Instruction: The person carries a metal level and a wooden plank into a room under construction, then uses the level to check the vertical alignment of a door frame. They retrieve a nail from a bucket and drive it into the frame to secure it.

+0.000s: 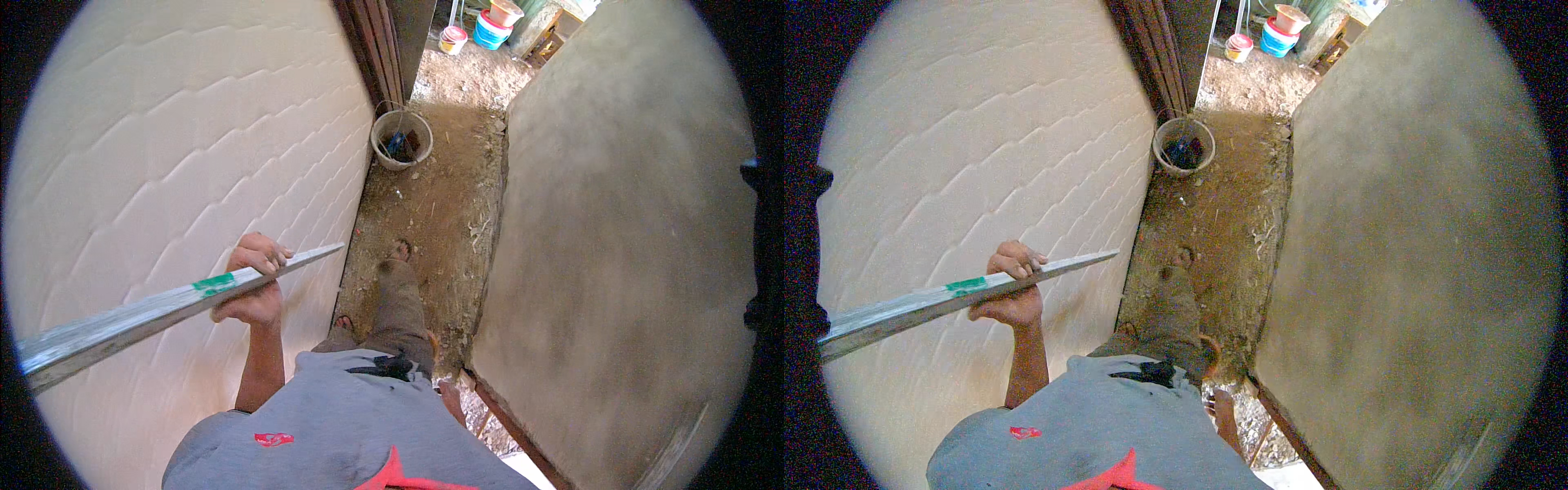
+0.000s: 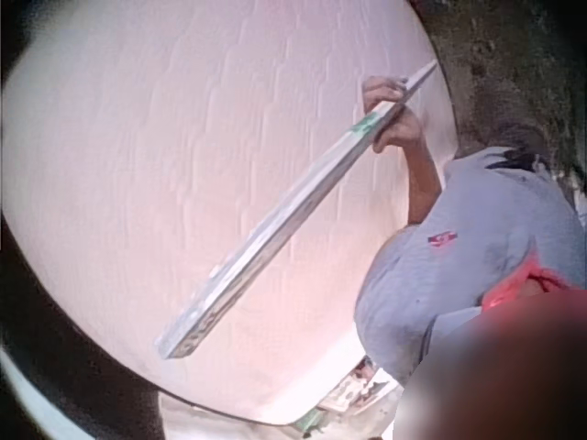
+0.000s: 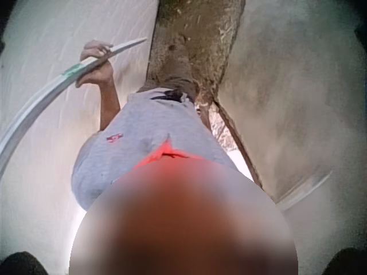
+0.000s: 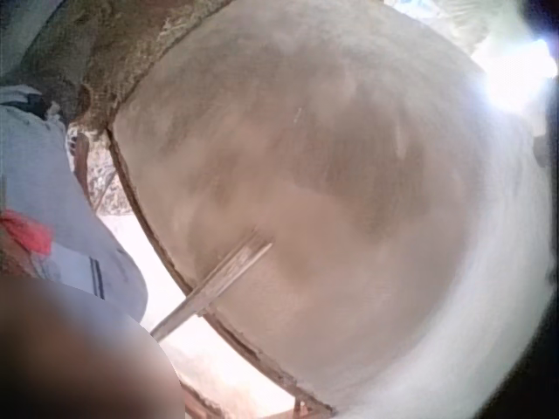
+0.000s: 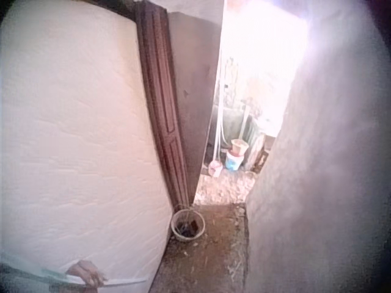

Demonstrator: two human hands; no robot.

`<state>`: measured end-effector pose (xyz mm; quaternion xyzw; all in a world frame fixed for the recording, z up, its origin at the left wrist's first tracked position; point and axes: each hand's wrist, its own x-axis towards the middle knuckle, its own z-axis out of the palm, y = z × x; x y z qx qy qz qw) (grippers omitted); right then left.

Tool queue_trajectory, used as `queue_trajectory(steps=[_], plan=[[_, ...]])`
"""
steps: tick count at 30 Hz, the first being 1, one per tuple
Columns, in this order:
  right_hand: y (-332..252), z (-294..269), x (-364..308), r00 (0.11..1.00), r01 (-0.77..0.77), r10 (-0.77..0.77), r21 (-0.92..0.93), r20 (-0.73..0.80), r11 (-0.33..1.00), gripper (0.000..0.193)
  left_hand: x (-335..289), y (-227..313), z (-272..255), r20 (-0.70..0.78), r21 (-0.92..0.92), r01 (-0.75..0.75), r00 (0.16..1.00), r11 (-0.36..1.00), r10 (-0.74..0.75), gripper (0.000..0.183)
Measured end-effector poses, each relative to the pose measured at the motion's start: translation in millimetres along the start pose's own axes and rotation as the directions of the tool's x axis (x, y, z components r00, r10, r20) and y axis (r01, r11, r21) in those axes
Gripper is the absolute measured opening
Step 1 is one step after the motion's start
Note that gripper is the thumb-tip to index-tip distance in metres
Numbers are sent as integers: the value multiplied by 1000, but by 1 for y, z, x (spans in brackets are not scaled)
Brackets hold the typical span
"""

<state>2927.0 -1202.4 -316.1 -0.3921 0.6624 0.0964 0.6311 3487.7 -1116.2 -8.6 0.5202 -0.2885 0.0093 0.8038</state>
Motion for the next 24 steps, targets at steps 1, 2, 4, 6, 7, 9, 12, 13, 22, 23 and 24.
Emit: queue_trajectory(steps=[1, 2, 4, 6, 7, 9, 12, 13, 22, 23, 24], plan=[[-19, 3, 12, 999, -49, 49, 24, 10, 999, 35, 7, -24, 1, 9, 20, 12, 1000, 1000, -13, 90], [-36, -3, 26, 999, -51, 51, -33, 19, 998, 38, 6, -37, 9, 19, 51, 20, 1000, 998, -21, 87], [-87, -20, 62, 999, -41, 46, -193, 21, 980, 43, 18, -77, 15, 64, 101, 139, 987, 985, -146, 68], [-150, -43, 106, 1000, -22, 27, -389, 5, 921, 48, 36, -130, 28, 54, 160, 241, 966, 957, -253, 53], [-184, -54, 130, 1000, -15, 15, -513, -3, 859, 51, 36, -153, 37, 20, 197, 315, 946, 929, -325, 45], [-274, -67, 179, 998, -10, -37, -721, -50, 692, 56, 38, -199, 54, -77, 279, 489, 870, 827, -488, 36], [-442, -59, 234, 961, 201, -277, -706, 7, 680, 64, 37, -260, 85, -235, 405, 680, 724, 612, -649, 28], [-500, -44, 247, 925, 305, -380, -650, 27, 696, 65, 39, -282, 94, -259, 450, 680, 720, 579, -644, 27], [-715, 125, 385, 964, 53, -33, -70, 264, 996, 61, -25, -472, 110, -595, 521, 853, 398, 42, -698, 33], [-713, 147, 417, 975, -49, 82, -161, 207, 986, 61, -43, -495, 109, -634, 457, 888, 366, 51, -681, 34], [-705, 163, 445, 953, -42, 82, -141, 292, 989, 61, -64, -513, 104, -650, 425, 905, 303, -3, -697, 36]])
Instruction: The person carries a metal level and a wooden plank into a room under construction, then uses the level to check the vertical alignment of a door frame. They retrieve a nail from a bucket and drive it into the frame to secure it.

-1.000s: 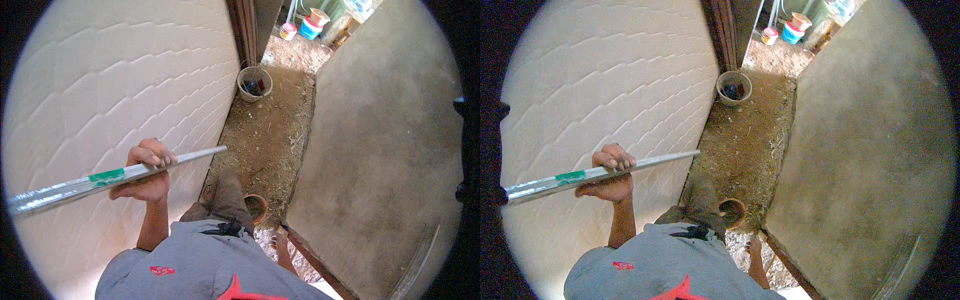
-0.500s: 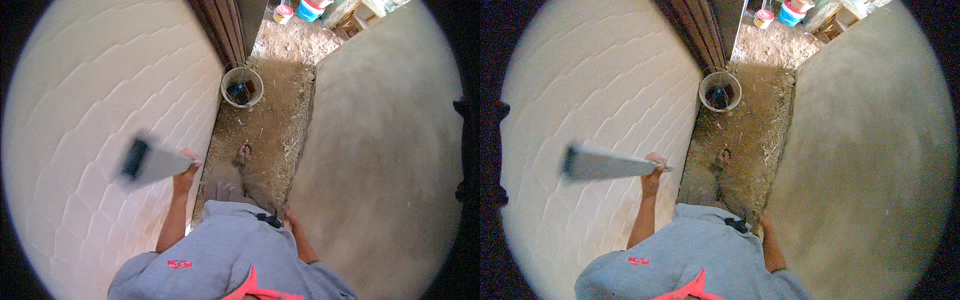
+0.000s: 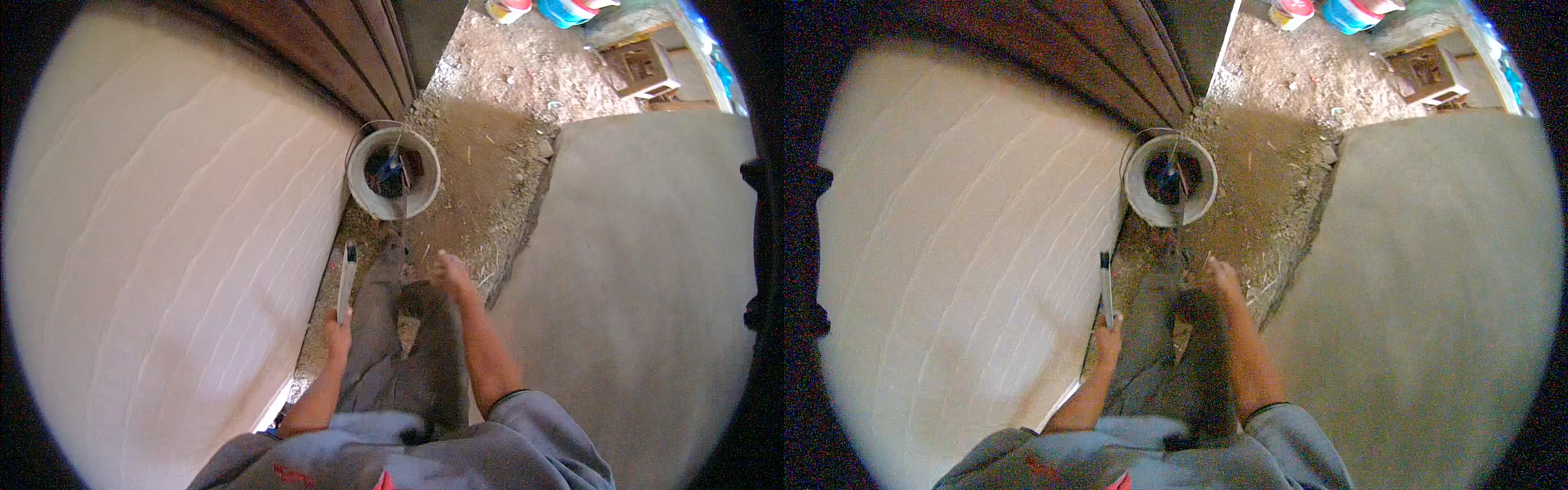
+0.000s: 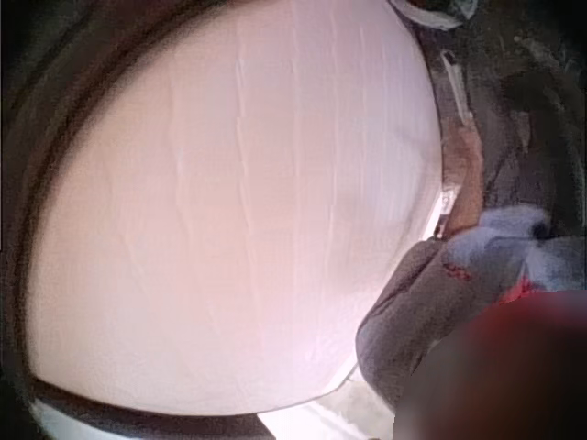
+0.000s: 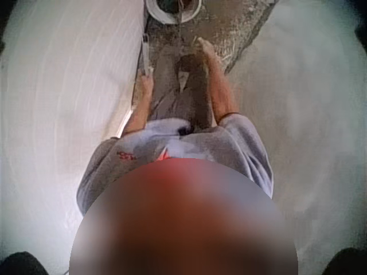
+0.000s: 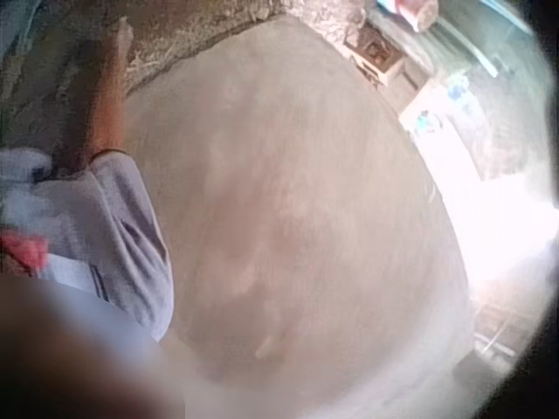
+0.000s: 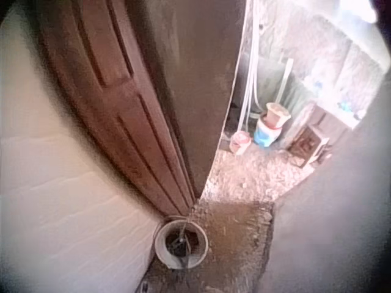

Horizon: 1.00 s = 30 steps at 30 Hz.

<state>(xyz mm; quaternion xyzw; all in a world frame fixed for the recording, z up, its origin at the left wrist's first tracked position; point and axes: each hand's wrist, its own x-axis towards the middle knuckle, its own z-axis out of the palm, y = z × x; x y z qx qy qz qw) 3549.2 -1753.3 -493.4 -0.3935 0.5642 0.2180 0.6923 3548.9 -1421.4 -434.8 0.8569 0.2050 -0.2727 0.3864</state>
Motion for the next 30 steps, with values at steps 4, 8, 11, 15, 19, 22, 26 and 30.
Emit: queue_trajectory(steps=[4, 8, 11, 15, 19, 22, 26, 30], plan=[[27, 31, 108, 973, -222, 226, -67, 53, 973, 61, 19, -69, 77, -225, 46, 194, 958, 980, -179, 42], [33, 47, 181, 920, -298, 242, 147, 309, 943, 46, 5, -88, 123, -332, 196, 445, 868, 874, -368, 48], [3, 39, 192, 916, -282, 170, 282, 363, 917, 37, -6, -67, 148, -443, 138, 579, 762, 804, -472, 53], [-99, 8, 171, 943, 18, -199, 559, 265, 829, 25, -20, -22, 170, -458, 181, 575, 767, 798, -449, 48], [-150, 11, 178, 917, 305, -397, 603, 21, 737, 34, -29, 2, 190, -478, 40, 689, 649, 724, -592, 42], [-112, 20, 208, 968, 166, -186, 124, 170, 978, 40, -33, -3, 204, -458, 224, 674, 710, 704, -535, 44], [-18, 42, 277, 827, 465, 16, -701, 562, 541, 37, -36, -22, 209, -432, 301, 658, 740, 691, -516, 53], [18, 82, 385, 658, 413, -638, -900, 400, -138, 48, -39, -33, 211, -418, 289, 653, 744, 700, -522, 50]])
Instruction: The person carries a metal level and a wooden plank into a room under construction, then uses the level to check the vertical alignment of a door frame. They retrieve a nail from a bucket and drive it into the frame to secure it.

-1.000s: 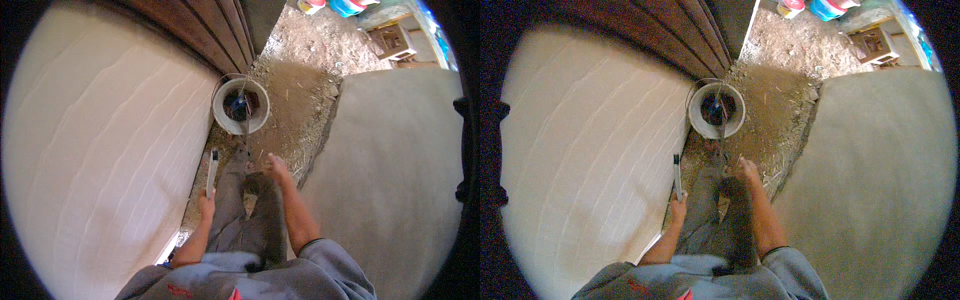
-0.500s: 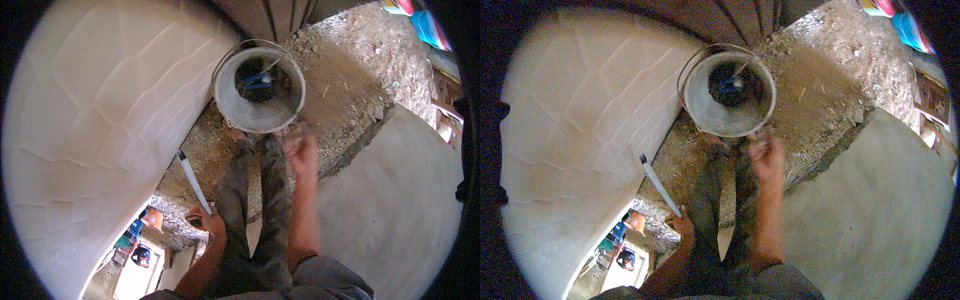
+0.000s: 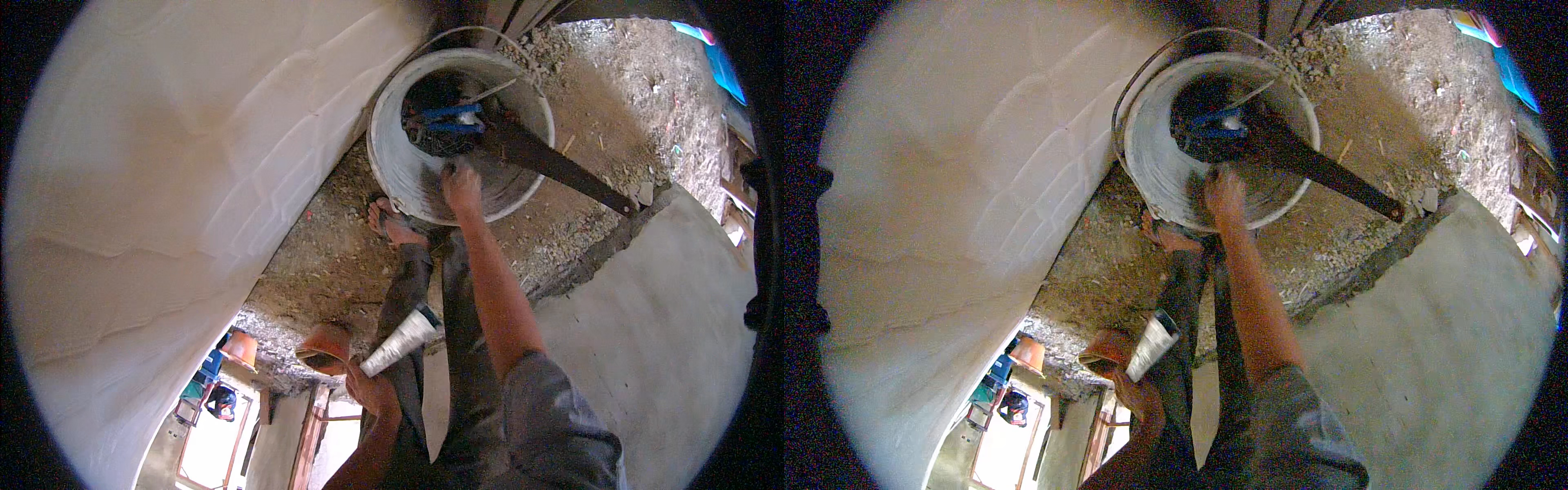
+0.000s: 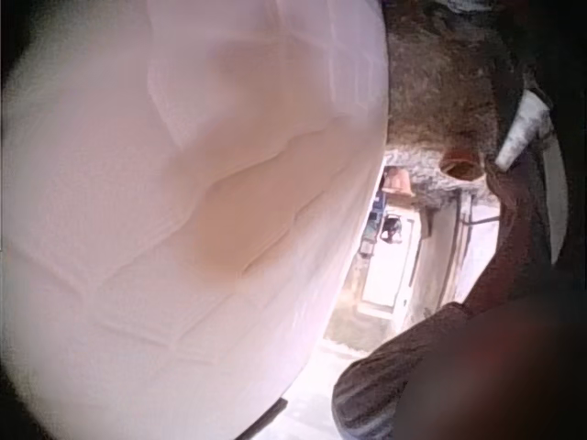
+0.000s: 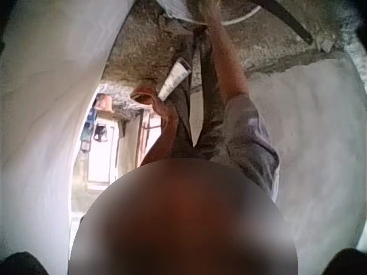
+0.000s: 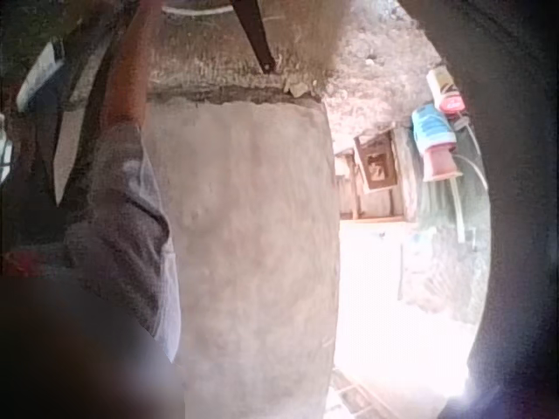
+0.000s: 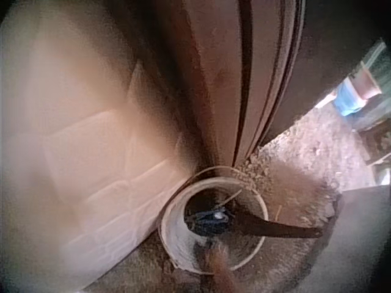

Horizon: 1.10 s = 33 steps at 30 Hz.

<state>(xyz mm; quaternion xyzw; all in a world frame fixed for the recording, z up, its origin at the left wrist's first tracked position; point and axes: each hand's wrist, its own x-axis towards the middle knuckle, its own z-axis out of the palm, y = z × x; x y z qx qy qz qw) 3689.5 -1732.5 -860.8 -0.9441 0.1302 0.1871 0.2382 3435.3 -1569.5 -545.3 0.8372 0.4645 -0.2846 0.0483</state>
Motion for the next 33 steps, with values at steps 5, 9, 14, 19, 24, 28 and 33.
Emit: queue_trajectory(steps=[5, 9, 14, 19, 24, 28, 33], plan=[[24, 56, 74, 1000, -13, 13, -241, 2, 970, 31, 5, -2, 1, -6, -25, -87, 996, 996, 87, 37], [48, 72, 84, 985, 99, -46, -324, 168, 941, 21, 10, 0, -2, 21, -38, -71, 997, 997, 72, 30], [63, 81, 89, 990, 139, -129, -368, 52, 919, 20, 14, 0, -5, 92, -57, -18, 996, 998, 23, 29], [71, 71, 99, 936, 303, -193, -396, 293, 867, 22, 19, -8, -3, 98, -191, -16, 995, 982, 35, 30], [89, 81, 103, 894, 447, -406, -421, 190, 789, 26, 19, -12, 0, 131, -209, 35, 991, 977, -7, 35], [107, 103, 120, 930, 336, -275, -261, 243, 905, 26, 20, -10, 0, 110, -192, -1, 994, 981, 23, 37], [101, 84, 116, 855, 517, -482, -238, 193, 822, 28, 22, -10, -2, 142, -203, 37, 990, 978, -8, 46]])
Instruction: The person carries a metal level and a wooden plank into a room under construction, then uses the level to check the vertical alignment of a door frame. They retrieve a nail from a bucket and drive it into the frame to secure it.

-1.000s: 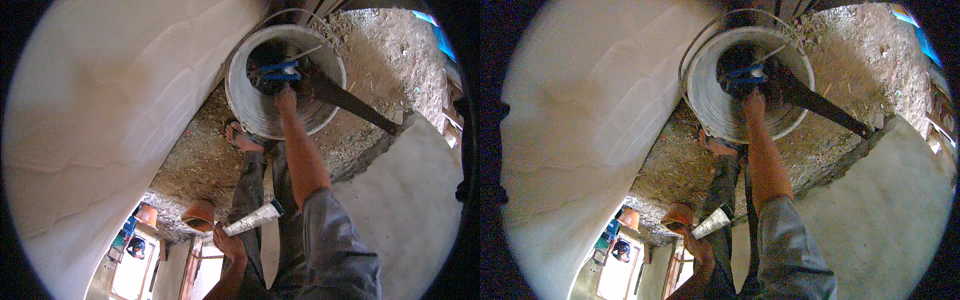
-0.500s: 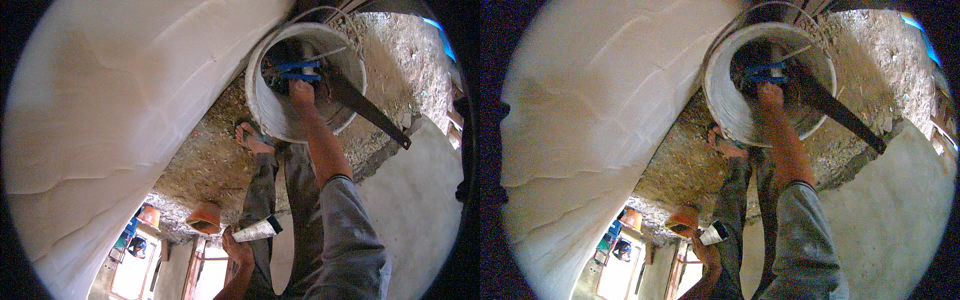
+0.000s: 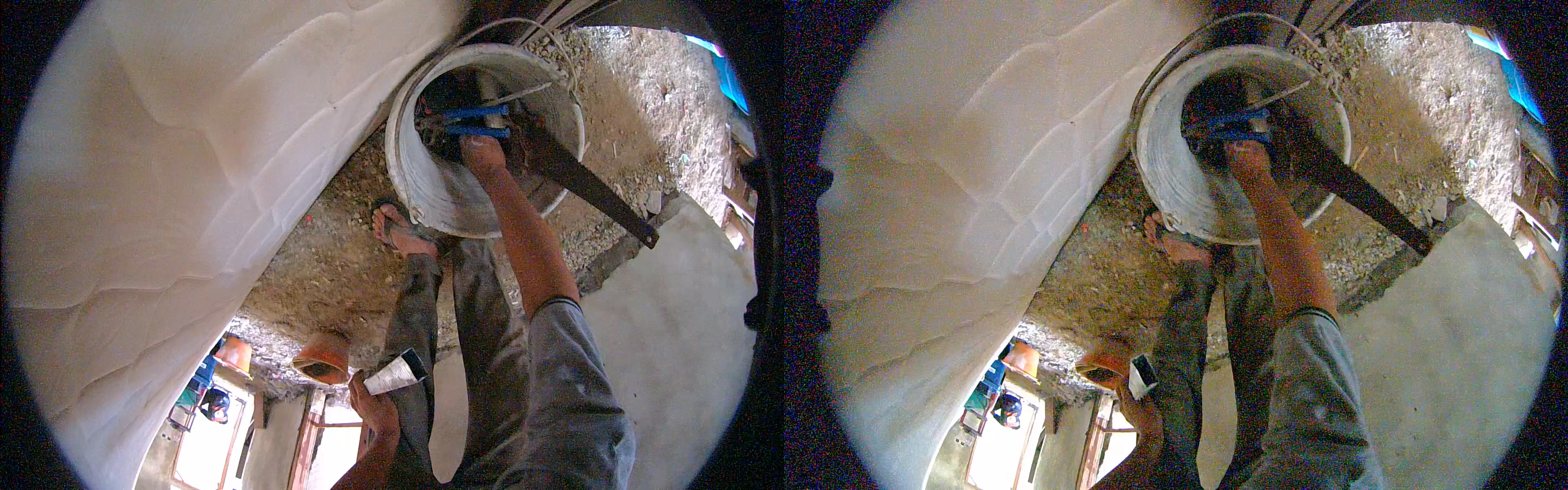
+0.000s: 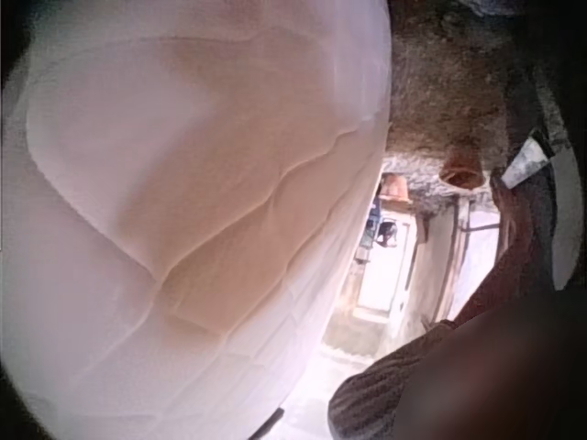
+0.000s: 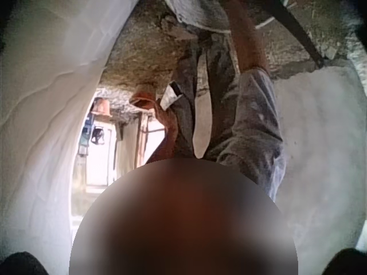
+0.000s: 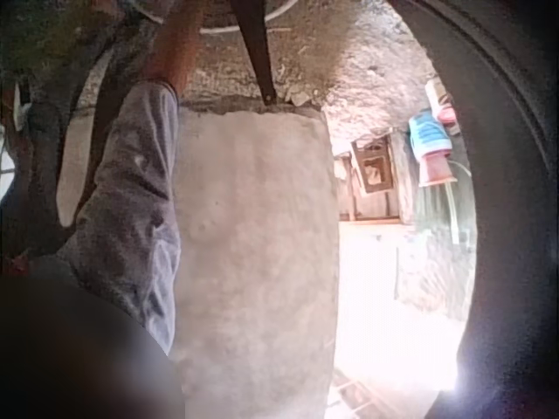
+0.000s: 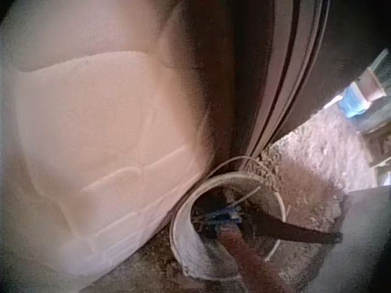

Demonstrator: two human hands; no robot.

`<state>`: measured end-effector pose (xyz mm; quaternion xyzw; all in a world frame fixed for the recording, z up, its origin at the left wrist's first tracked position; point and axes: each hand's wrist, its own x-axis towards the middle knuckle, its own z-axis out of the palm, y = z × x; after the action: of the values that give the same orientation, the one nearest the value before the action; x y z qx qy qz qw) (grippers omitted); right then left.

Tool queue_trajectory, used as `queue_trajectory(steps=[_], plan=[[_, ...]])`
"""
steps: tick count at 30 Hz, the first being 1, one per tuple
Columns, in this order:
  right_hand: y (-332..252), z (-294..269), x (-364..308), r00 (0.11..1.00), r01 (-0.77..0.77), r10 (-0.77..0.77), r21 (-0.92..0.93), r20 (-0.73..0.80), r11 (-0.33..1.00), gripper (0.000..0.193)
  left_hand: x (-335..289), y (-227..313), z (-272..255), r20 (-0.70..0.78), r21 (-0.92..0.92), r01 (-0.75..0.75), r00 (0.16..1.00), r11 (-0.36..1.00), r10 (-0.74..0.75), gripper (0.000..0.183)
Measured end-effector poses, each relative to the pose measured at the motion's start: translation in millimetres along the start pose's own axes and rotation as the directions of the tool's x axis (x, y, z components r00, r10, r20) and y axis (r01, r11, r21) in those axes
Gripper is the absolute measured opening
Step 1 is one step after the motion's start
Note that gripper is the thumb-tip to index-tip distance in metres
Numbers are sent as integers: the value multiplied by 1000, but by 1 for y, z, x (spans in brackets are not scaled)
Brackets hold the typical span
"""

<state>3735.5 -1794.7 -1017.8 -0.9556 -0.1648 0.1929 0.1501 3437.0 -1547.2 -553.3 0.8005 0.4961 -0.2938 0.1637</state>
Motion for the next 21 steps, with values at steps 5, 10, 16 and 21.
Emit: queue_trajectory(steps=[5, 10, 16, 21], plan=[[-46, -113, -28, 929, -369, 297, 517, 219, 772, 22, -2, -12, 7, -18, 0, -51, 999, 999, 51, 48], [-79, -199, -77, 780, -415, 293, 807, 553, -419, 21, 3, -23, 13, -22, -149, 26, 999, 989, -30, 31], [-90, -205, -90, 779, -283, 248, 676, 575, -680, 17, 5, -16, 7, -81, 0, -80, 993, 997, 80, 31], [-96, -201, -88, 797, -258, 272, 711, 539, -654, 17, 8, -3, 1, -86, 91, -175, 979, 980, 183, 31]])
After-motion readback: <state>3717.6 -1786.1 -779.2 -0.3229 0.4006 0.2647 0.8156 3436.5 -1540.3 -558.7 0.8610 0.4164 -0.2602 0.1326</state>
